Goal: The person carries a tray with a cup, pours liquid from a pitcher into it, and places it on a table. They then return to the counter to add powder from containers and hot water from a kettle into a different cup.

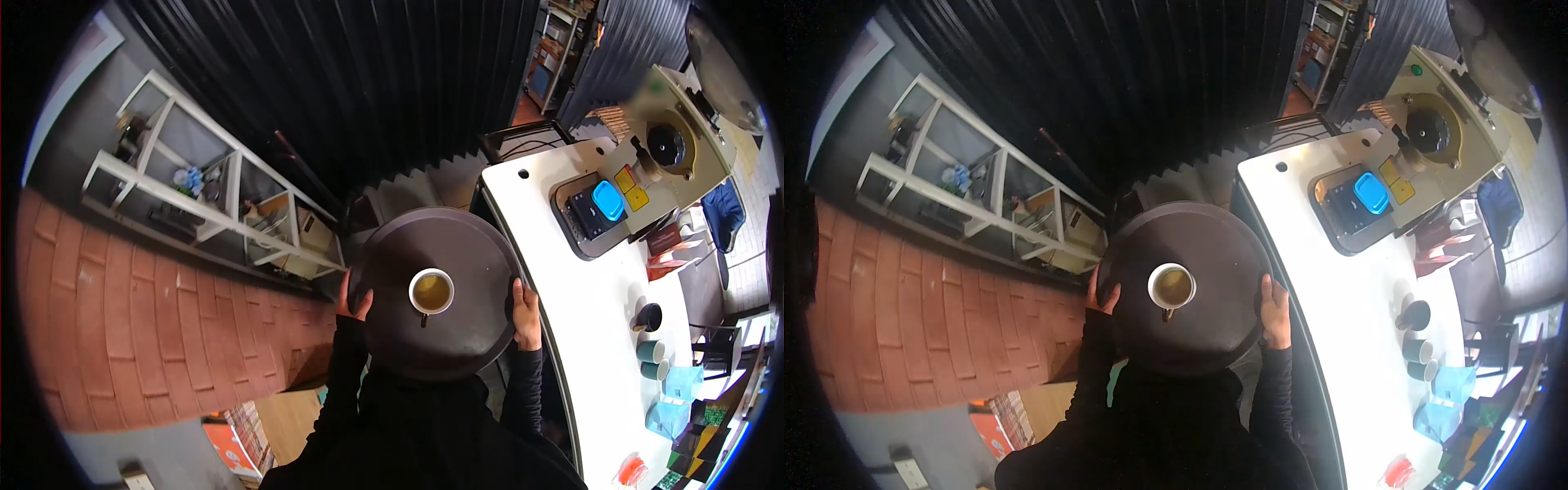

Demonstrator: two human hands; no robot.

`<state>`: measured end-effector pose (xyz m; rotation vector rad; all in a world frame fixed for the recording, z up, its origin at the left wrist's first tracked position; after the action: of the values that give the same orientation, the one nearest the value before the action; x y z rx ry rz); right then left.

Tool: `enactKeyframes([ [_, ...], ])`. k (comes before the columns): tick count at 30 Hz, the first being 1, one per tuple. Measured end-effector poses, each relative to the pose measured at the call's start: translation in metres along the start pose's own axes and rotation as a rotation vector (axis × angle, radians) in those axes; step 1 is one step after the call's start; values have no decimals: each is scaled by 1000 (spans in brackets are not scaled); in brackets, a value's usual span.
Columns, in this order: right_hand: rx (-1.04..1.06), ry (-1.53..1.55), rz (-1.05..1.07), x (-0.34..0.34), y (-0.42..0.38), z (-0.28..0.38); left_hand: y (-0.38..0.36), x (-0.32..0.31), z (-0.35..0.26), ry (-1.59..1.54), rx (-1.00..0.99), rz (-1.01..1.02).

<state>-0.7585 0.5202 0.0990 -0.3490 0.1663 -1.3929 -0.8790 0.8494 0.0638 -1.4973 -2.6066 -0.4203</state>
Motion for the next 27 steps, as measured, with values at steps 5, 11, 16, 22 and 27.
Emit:
enactKeyframes([
  [5, 77, 0, -101, -6, 44, 2, 67, -17, 38, -3, -22, 65],
  [11, -96, -87, -306, -27, 109, 18, 176, -36, 51, -33, -63, 173],
  [16, -135, -30, -390, -59, 174, 32, 288, -45, 57, -140, -59, 294],
  [22, 144, -49, -612, -102, 255, 37, 394, -48, 71, -99, -87, 372],
  [27, 123, -153, -720, -115, 310, 39, 481, -74, 86, -221, -116, 503],
])
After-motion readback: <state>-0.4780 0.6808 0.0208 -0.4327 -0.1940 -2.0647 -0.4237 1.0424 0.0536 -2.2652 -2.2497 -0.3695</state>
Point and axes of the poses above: each hand's wrist, its own y-axis towards the middle knuckle, its own x-axis out of the back of the hand, z = x × y, the point moved 2 cm from there along y, towards the middle knuckle, and after that the axes turned 6 degrees about z, right-handed, at the moved point
